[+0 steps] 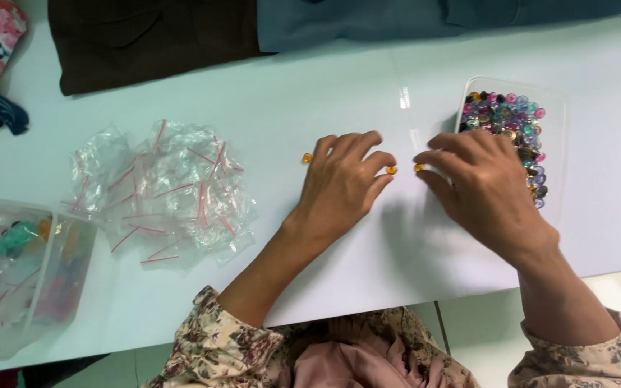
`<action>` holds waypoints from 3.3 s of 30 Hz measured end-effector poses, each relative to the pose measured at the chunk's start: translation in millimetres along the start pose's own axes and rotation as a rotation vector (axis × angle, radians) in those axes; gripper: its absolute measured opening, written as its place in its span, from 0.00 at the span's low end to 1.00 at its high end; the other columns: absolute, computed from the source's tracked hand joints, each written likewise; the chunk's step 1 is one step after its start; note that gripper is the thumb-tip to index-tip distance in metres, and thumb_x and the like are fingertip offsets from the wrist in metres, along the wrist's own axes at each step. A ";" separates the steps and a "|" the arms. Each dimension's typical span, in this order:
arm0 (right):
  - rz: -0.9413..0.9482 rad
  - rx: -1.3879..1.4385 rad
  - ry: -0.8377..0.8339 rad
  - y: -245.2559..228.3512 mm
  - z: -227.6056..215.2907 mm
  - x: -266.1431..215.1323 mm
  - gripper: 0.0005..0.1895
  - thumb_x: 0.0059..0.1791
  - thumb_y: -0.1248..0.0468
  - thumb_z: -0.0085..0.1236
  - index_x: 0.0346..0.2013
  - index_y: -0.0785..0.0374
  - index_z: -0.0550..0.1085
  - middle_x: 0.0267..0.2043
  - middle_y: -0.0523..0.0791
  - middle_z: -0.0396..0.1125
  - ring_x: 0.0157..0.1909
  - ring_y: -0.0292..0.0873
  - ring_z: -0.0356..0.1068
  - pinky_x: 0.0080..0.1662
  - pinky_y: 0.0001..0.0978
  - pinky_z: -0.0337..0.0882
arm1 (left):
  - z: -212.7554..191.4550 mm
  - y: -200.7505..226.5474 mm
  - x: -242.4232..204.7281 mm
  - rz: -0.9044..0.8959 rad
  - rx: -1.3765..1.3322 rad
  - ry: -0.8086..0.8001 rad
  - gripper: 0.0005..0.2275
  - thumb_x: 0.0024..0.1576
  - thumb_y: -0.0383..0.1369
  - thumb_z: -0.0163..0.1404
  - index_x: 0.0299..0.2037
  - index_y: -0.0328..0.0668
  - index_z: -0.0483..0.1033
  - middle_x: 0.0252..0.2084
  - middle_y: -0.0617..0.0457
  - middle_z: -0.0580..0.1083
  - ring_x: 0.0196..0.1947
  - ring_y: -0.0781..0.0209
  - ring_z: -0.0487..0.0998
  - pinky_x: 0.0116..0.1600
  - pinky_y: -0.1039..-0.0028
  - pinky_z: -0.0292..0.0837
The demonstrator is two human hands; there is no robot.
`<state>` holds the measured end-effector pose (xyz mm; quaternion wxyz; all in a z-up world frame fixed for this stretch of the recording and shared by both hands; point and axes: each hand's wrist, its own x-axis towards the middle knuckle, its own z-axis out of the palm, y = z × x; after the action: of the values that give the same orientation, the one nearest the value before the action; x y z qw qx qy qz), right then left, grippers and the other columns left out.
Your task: Sorting various buttons from a container and placing them into small plastic bags.
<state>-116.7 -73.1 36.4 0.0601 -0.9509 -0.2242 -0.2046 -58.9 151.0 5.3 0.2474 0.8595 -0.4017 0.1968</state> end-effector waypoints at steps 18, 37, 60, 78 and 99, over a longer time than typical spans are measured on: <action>-0.097 0.187 0.072 -63.2 120.5 45.6 0.06 0.51 0.61 0.64 0.41 0.59 0.82 0.33 0.43 0.70 0.38 0.43 0.69 0.38 0.34 0.69 | -25.1 -41.5 -62.5 -0.412 0.128 -0.218 0.08 0.58 0.32 0.61 0.45 0.40 0.83 0.38 0.46 0.79 0.41 0.50 0.83 0.52 0.56 0.72; 0.086 0.270 0.167 29.7 -34.7 -35.6 0.10 0.53 0.71 0.66 0.49 0.67 0.80 0.46 0.53 0.73 0.45 0.52 0.70 0.48 0.44 0.70 | -19.9 61.2 12.9 -0.037 -0.044 0.016 0.07 0.55 0.30 0.64 0.41 0.46 0.81 0.41 0.56 0.77 0.39 0.57 0.76 0.51 0.63 0.62; 0.339 -0.171 0.029 103.6 3.5 -96.4 0.14 0.50 0.53 0.76 0.47 0.50 0.82 0.49 0.45 0.72 0.50 0.50 0.67 0.46 0.42 0.65 | 97.2 76.2 66.2 0.089 0.311 0.073 0.12 0.43 0.17 0.58 0.22 0.51 0.75 0.25 0.57 0.70 0.29 0.56 0.70 0.42 0.66 0.62; -0.094 0.218 0.102 -16.1 0.8 -20.2 0.11 0.50 0.63 0.72 0.44 0.61 0.79 0.41 0.47 0.72 0.38 0.47 0.65 0.39 0.37 0.63 | -25.9 29.9 -39.2 -0.193 0.053 -0.006 0.07 0.58 0.33 0.62 0.43 0.50 0.79 0.36 0.61 0.76 0.35 0.60 0.76 0.42 0.66 0.61; -0.031 0.323 -0.100 -82.4 92.7 43.8 0.13 0.46 0.64 0.69 0.44 0.63 0.82 0.33 0.49 0.73 0.37 0.46 0.72 0.38 0.35 0.72 | -23.2 -21.5 -94.6 -0.462 0.018 0.005 0.09 0.58 0.32 0.61 0.47 0.41 0.82 0.34 0.48 0.78 0.36 0.54 0.83 0.43 0.63 0.74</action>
<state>-84.6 37.1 -27.8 0.1974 -0.9344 -0.2717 -0.1190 -101.9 232.6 -32.7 0.2791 0.9304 -0.1917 0.1406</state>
